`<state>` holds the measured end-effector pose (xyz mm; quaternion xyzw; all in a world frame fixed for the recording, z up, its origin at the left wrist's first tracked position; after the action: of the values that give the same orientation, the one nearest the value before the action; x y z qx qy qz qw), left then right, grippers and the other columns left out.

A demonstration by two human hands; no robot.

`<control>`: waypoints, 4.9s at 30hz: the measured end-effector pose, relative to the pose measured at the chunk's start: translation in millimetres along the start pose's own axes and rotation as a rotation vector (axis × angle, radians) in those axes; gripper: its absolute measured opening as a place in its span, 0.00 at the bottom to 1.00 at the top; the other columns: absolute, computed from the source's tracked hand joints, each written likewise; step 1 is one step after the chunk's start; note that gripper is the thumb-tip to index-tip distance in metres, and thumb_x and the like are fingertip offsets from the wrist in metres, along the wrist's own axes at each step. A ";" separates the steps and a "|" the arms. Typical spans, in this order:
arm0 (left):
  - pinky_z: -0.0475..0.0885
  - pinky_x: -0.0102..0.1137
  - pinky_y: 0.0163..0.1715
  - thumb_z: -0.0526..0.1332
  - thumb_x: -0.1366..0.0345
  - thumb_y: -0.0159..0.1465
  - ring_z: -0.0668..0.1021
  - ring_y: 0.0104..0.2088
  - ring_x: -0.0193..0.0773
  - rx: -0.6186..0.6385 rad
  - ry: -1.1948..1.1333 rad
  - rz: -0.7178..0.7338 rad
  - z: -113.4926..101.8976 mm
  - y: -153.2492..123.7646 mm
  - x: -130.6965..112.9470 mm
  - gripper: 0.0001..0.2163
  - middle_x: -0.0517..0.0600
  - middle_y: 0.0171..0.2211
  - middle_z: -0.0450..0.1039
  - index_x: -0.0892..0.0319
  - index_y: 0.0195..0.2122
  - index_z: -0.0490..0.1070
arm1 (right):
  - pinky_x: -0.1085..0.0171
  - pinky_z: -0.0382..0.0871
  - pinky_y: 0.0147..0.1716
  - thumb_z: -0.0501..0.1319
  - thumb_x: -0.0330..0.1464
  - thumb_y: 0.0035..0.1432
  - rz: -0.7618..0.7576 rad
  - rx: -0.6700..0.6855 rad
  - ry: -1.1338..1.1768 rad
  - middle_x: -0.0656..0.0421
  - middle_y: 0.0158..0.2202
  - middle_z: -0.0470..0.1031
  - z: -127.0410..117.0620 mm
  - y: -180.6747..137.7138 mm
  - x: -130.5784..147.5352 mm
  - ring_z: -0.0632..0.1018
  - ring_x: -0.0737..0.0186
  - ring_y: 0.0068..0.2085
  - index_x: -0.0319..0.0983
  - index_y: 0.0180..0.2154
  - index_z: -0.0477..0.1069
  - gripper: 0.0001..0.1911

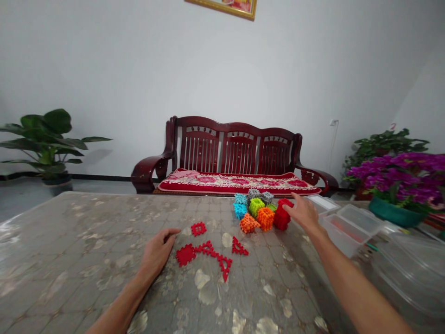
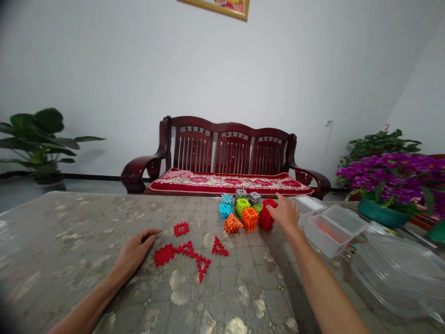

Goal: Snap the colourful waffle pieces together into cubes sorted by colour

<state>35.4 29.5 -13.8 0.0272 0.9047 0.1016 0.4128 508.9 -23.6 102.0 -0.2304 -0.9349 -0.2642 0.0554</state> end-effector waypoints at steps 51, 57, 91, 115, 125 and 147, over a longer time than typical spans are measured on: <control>0.72 0.34 0.48 0.52 0.59 0.58 0.81 0.43 0.44 -0.019 -0.026 -0.003 1.5 2.3 3.5 0.18 0.50 0.40 0.82 0.56 0.41 0.78 | 0.57 0.70 0.43 0.61 0.46 0.55 0.039 0.086 -0.008 0.54 0.46 0.81 -23.4 15.4 3.6 0.79 0.47 0.49 0.42 0.57 0.69 0.30; 0.72 0.34 0.49 0.53 0.59 0.58 0.81 0.43 0.44 -0.009 -0.026 -0.006 0.5 1.6 2.9 0.18 0.50 0.41 0.82 0.56 0.42 0.79 | 0.55 0.69 0.44 0.60 0.46 0.54 0.052 0.080 -0.080 0.53 0.44 0.82 -11.6 19.9 -1.2 0.79 0.45 0.49 0.41 0.54 0.71 0.27; 0.73 0.34 0.48 0.54 0.67 0.59 0.81 0.42 0.41 -0.035 -0.054 -0.011 -1.6 -6.6 -10.7 0.15 0.50 0.40 0.82 0.57 0.41 0.79 | 0.56 0.62 0.56 0.60 0.33 0.62 -0.669 0.402 0.427 0.55 0.52 0.76 59.9 -152.8 155.6 0.72 0.54 0.53 0.42 0.50 0.75 0.15; 0.72 0.35 0.49 0.53 0.62 0.58 0.80 0.43 0.43 -0.025 -0.086 -0.012 -0.8 -1.0 -1.6 0.17 0.52 0.41 0.82 0.59 0.42 0.79 | 0.64 0.64 0.38 0.49 0.35 0.71 -0.624 0.331 0.296 0.55 0.38 0.81 49.9 -169.0 240.6 0.78 0.59 0.40 0.42 0.40 0.76 0.17; 0.72 0.34 0.48 0.52 0.62 0.59 0.80 0.42 0.43 -0.006 -0.038 -0.024 0.0 0.1 -2.1 0.18 0.50 0.40 0.82 0.57 0.43 0.79 | 0.67 0.64 0.37 0.49 0.32 0.68 -0.370 0.429 0.534 0.56 0.36 0.81 49.0 -145.8 151.5 0.78 0.61 0.39 0.39 0.39 0.77 0.17; 0.71 0.35 0.48 0.51 0.61 0.59 0.80 0.44 0.43 -0.012 -0.015 -0.003 1.9 0.9 3.7 0.19 0.51 0.41 0.81 0.57 0.43 0.78 | 0.55 0.56 0.62 0.64 0.36 0.58 -0.634 0.474 0.405 0.51 0.56 0.73 58.6 -161.4 139.0 0.70 0.53 0.58 0.38 0.57 0.70 0.26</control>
<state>34.4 31.2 -17.6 0.0242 0.9010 0.1064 0.4199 312.3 -59.0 7.7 0.1432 -0.9645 -0.0860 0.2047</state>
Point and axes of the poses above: each hand's wrist, its own y-axis towards the middle knuckle, its own z-axis out of the palm, x = y × z, the point moved 2 cm from there along y, towards the middle knuckle
